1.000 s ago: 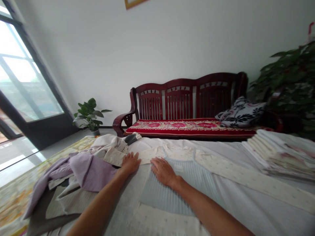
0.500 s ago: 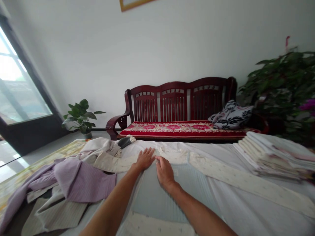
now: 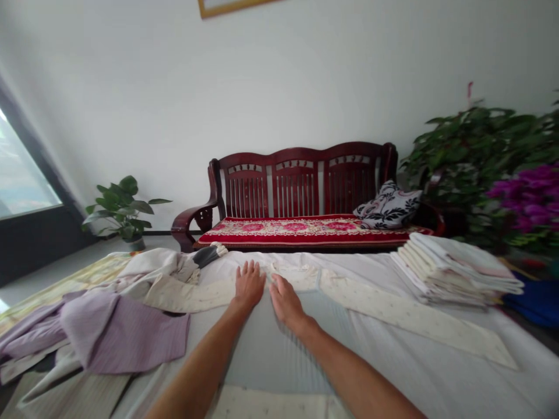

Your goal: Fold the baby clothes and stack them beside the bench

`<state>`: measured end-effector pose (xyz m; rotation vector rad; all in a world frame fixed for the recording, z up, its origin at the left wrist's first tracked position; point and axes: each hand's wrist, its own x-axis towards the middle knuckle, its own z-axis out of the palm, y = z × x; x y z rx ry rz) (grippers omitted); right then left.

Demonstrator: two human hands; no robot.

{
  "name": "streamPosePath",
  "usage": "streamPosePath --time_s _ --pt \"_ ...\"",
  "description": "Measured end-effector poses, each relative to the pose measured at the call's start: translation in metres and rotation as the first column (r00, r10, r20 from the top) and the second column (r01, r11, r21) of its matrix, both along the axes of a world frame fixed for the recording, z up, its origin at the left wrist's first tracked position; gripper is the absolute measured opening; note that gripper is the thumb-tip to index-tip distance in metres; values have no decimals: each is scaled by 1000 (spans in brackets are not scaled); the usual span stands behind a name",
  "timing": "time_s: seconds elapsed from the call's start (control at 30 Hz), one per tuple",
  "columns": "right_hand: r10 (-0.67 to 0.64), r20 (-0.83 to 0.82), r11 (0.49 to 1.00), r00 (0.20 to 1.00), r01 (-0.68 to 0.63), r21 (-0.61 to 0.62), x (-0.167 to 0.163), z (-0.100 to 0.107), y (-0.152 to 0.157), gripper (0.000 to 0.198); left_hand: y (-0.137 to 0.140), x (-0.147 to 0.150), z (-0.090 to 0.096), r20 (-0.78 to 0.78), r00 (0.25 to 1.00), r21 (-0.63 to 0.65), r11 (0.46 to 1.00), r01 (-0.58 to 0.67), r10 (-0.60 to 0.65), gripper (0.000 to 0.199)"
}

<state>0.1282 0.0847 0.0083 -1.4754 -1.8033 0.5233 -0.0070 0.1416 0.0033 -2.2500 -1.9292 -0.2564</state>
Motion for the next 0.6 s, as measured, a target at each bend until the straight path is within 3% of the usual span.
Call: streamPosePath --time_s 0.1,0.17,0.23,0.3,0.43,0.6 --pt "-121 321 992 939 110 54 36 8 6 52 -8 2 -4 -2 997 91 993 73 -73 52" --pt "-170 493 985 853 162 59 66 7 11 57 -12 1 -9 13 998 22 998 59 -59 53" --pt "-173 600 971 781 238 -30 94 2 16 63 -15 -2 -13 28 1000 -57 998 8 -6 60" --pt "-144 653 930 744 327 -167 116 -5 20 65 -16 -6 -14 30 1000 -116 993 7 -3 65" --pt "-103 694 938 712 302 -172 138 -16 24 64 -20 -16 -12 31 999 -181 983 -3 9 70" --pt "-101 702 941 705 297 -164 153 -18 23 66 -31 -39 -10 18 999 -174 984 -36 39 76"
